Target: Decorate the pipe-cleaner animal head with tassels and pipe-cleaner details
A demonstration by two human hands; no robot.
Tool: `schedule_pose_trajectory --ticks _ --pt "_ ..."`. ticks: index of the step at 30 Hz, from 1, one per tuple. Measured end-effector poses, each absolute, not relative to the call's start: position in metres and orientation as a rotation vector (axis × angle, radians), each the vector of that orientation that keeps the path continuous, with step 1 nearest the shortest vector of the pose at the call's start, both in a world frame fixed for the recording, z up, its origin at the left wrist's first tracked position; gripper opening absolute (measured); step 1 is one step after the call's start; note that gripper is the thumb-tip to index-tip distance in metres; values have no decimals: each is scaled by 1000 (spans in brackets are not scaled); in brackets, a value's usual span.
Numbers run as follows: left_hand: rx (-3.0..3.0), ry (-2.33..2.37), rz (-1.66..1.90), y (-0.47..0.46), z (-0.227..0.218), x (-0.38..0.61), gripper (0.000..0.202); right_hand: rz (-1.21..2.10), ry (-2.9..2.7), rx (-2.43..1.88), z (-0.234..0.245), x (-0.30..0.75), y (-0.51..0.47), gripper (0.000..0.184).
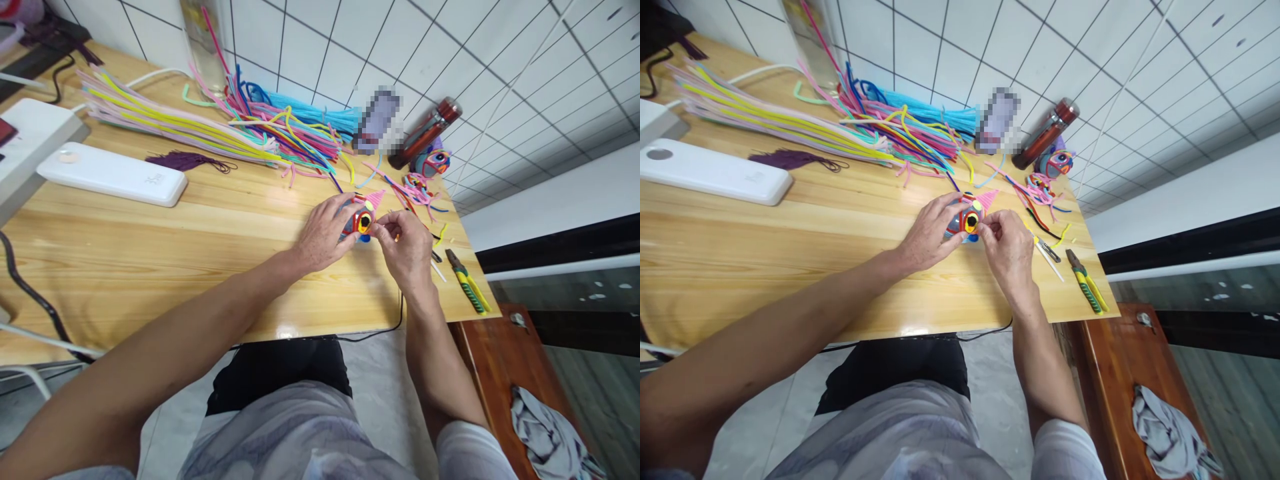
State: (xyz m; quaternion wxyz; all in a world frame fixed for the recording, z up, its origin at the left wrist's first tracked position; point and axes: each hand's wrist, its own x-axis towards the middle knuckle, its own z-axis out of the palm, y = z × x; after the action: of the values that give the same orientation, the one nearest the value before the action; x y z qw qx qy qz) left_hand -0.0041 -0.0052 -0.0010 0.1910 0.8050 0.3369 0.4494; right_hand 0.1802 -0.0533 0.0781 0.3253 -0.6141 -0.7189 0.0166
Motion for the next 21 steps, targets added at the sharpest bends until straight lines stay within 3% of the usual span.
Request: schedule_pose_trajectory --ticks 11,21 --pt "2261 949 1266 -5 -2 -4 57 -198 -2066 -1455 51 183 -77 21" --pt "2261 930 1261 -4 -2 -5 59 -204 -2076 -1451 49 185 -74 21"
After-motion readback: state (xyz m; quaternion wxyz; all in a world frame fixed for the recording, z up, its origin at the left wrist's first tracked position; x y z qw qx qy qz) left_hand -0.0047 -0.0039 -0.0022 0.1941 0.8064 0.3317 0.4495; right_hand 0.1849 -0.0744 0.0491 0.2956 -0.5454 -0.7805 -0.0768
